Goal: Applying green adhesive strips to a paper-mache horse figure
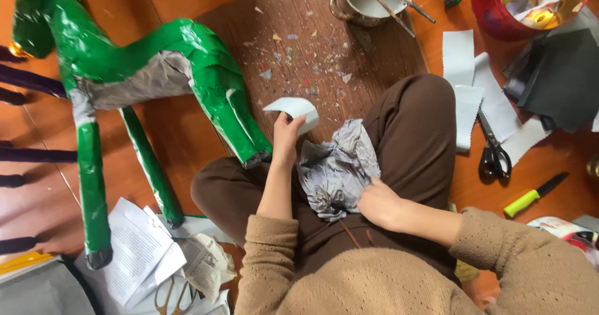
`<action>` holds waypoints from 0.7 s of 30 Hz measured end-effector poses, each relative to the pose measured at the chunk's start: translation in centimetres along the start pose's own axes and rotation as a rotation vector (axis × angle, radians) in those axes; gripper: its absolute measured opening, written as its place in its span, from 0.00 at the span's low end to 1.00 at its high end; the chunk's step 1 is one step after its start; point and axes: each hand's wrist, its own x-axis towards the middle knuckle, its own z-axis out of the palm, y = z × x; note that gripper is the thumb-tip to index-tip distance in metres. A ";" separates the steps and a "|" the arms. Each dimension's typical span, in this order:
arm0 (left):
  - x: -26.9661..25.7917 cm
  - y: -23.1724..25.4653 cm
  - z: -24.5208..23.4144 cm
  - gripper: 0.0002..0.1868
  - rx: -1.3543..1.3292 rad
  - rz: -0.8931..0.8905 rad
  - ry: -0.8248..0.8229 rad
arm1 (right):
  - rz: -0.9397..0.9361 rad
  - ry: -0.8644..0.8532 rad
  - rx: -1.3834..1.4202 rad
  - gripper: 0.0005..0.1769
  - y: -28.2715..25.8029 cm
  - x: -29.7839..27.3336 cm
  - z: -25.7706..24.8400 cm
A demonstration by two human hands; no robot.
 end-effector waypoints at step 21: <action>-1.0 1.0 -0.1 0.14 -0.039 0.068 0.042 | 0.008 0.073 -0.074 0.15 3.9 1.9 2.6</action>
